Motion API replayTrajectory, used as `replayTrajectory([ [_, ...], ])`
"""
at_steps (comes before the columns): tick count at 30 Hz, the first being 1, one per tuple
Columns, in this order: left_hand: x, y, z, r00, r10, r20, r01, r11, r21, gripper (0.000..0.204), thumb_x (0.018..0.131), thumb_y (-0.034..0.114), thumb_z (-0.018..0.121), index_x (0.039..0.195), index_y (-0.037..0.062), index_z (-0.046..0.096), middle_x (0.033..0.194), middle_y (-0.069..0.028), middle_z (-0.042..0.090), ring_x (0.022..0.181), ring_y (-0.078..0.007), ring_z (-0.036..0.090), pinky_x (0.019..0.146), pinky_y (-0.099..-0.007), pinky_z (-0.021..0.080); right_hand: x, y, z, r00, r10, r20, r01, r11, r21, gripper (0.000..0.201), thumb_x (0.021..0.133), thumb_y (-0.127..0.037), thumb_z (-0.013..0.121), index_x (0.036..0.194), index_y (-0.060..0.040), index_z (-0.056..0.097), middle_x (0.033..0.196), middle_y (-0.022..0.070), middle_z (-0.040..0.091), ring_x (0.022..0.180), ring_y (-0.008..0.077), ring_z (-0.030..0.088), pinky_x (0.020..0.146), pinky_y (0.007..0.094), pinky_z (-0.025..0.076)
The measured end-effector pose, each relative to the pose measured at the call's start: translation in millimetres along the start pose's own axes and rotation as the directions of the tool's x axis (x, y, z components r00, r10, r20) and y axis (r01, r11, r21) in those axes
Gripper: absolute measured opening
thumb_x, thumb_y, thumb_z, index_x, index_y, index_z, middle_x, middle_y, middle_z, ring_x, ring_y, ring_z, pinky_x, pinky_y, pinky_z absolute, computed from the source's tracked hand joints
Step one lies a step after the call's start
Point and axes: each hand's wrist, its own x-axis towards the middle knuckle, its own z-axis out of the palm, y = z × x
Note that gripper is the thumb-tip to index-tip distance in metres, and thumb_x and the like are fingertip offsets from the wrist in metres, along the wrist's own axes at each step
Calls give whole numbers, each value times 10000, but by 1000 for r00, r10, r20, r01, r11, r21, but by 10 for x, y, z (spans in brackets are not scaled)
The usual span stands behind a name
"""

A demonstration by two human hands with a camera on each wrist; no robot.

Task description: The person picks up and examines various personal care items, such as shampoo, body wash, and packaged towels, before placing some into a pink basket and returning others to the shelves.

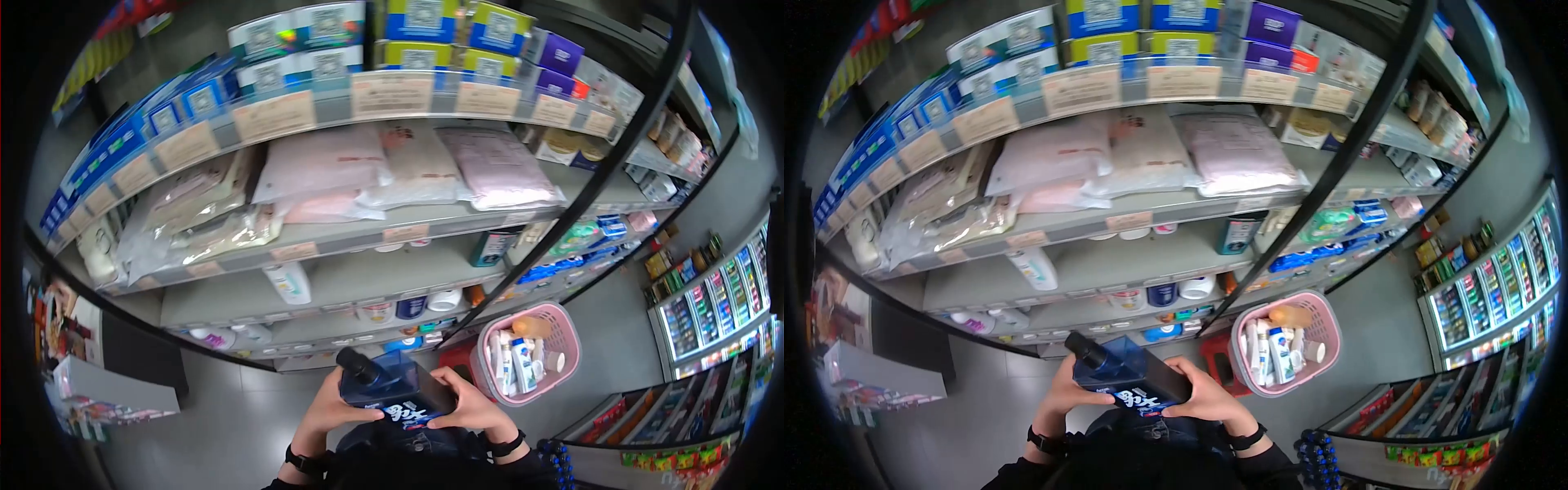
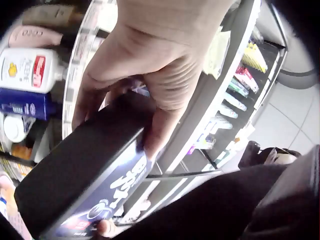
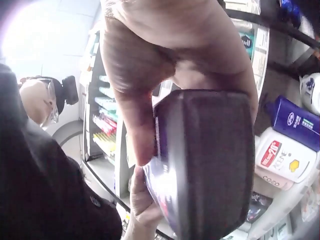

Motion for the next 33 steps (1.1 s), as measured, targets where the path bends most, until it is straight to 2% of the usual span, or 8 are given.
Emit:
replayTrajectory([
  [7, -384, -374, -373, 980, -3, -198, 28, 992, 125, 602, 501, 75, 900, 1002, 41, 568, 887, -7, 621, 824, -107, 566, 785, -279, 479, 325, 180, 445, 994, 51, 97, -14, 935, -355, 671, 702, -45, 746, 1279, -45, 403, 1149, 141, 578, 1081, 289, 575, 945, 357, 428],
  [9, -379, -457, -411, 959, 59, -278, 47, 933, 358, 582, 463, 54, 876, 967, 33, 584, 856, -35, 644, 809, -133, 598, 781, -290, 484, 352, 187, 477, 995, -1, 95, 39, 919, -392, 643, 736, -39, 715, 1295, -50, 397, 1161, 154, 581, 1079, 300, 583, 935, 365, 443],
  [14, -192, -964, -841, 896, 194, -401, 91, 802, 590, 586, 452, 18, 828, 992, 34, 603, 876, -79, 670, 833, -189, 639, 778, -315, 495, 238, 310, 238, 999, -52, -8, 52, 999, -7, 560, 802, -26, 623, 1324, -62, 423, 1097, 128, 624, 1031, 231, 616, 918, 345, 463],
  [18, -23, -1036, -1360, 795, 359, -490, 106, 712, 694, 598, 471, -22, 806, 1029, 39, 601, 884, -86, 671, 854, -205, 643, 788, -321, 496, -81, 560, 17, 978, 106, -178, -80, 986, 148, 402, 824, 43, 568, 1214, -39, 517, 1024, 74, 642, 958, 130, 610, 860, 258, 473],
  [24, 249, -1026, -1964, 751, 346, -562, 99, 782, 615, 604, 461, -93, 792, 1010, 39, 578, 944, -76, 656, 952, -200, 612, 863, -316, 460, -536, 861, -18, 884, 258, -390, -126, 934, 334, 308, 846, 55, 572, 1145, -18, 556, 967, 49, 652, 924, 107, 607, 847, 235, 467],
  [26, 380, -1282, -2278, 746, 389, -540, 85, 749, 657, 588, 492, -121, 775, 1030, 16, 581, 947, -97, 665, 902, -215, 629, 820, -317, 481, -616, 829, 20, 861, 279, -426, -156, 941, 301, 283, 848, 45, 587, 1125, -10, 569, 948, 48, 656, 921, 111, 610, 844, 234, 469],
  [28, 512, -1592, -2663, 700, 388, -600, -3, 841, 541, 602, 492, -124, 775, 1049, -10, 580, 964, -107, 667, 913, -230, 627, 832, -329, 480, -690, 906, 41, 855, 276, -440, -154, 944, 293, 282, 847, 48, 584, 1124, -6, 572, 939, 53, 659, 912, 116, 616, 839, 238, 474],
  [33, 685, -1553, -3007, 744, 209, -635, 90, 910, 405, 483, 574, -136, 735, 1025, -19, 608, 969, -128, 672, 884, -253, 634, 818, -349, 490, -729, 920, 96, 826, 295, -480, -133, 930, 342, 278, 848, 44, 583, 1123, 1, 572, 921, 56, 663, 903, 121, 622, 832, 243, 481],
])
